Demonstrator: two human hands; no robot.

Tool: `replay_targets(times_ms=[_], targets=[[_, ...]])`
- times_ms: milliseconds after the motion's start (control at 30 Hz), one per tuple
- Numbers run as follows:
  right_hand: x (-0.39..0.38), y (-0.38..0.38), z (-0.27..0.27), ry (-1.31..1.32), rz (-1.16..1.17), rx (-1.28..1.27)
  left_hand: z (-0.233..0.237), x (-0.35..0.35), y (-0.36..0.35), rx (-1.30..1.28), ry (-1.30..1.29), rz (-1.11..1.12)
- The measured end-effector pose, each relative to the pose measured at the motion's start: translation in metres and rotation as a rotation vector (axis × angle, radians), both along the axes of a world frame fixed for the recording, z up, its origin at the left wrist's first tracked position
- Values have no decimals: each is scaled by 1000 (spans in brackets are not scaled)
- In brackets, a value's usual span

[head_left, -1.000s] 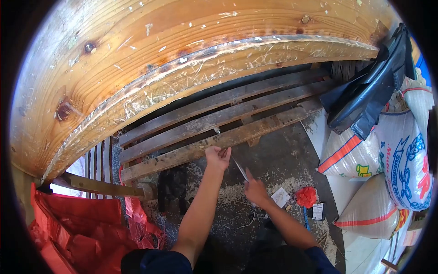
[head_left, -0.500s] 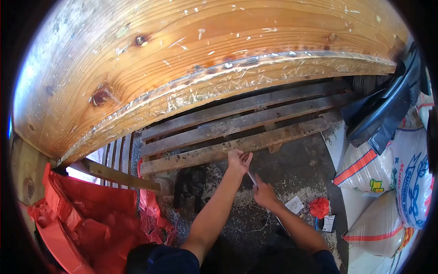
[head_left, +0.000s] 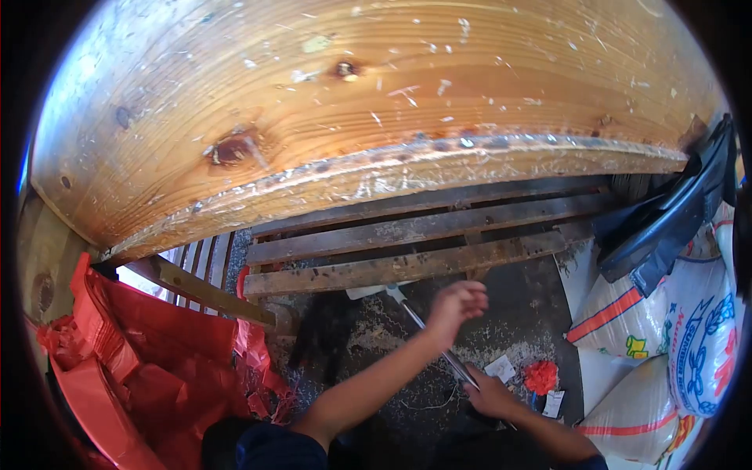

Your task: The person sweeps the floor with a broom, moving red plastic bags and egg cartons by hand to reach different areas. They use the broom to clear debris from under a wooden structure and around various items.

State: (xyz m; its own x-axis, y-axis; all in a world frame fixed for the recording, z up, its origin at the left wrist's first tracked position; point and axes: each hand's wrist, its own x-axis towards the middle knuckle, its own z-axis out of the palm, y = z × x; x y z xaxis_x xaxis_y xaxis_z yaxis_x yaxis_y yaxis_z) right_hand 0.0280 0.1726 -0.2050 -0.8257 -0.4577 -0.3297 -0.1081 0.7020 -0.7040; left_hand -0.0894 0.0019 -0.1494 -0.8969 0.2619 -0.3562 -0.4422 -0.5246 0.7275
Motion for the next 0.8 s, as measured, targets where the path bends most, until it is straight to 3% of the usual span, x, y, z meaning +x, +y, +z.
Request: replay_targets(times_ms=[67,100,167,200,233,267,333,400,467,533,600,633,700,800], targets=[[8,6,26,-10,-49,85,55,36,17,-27,488,-225],[-1,6,18,-74,-157,-106,91,63,28,-32,749,-258],[-44,-20,5,-69,-225,-46,145,102,39,-58,1084,-547],[-77,-48,3,5,-175,211,142,118,56,-21,1292,-578],[-105,-63,-30,142,-173,206,187,127,44,-225,1584,-558],[-132,-82,-50,158,-151,177,185,135,41,-218,1583,-544],[-140,-99,-56,176,-123,163,182,151,36,-281,1844,-486],[-121,-107,-48,-22,-122,206,178,157,14,-368,1848,-533],[-77,-91,18,-347,-159,195,172,160,-1,-455,1864,-578],[-36,-50,22,-245,31,170,162,165,-11,-489,2008,-239],[1,-20,28,22,38,19,160,167,-16,-473,2003,-173],[-3,-21,28,23,39,31,159,167,-16,-461,1983,-120],[-16,-20,34,-27,-139,199,156,168,-16,-361,1945,-158],[-85,-52,-3,145,-145,193,160,175,-18,-225,1935,-252]])
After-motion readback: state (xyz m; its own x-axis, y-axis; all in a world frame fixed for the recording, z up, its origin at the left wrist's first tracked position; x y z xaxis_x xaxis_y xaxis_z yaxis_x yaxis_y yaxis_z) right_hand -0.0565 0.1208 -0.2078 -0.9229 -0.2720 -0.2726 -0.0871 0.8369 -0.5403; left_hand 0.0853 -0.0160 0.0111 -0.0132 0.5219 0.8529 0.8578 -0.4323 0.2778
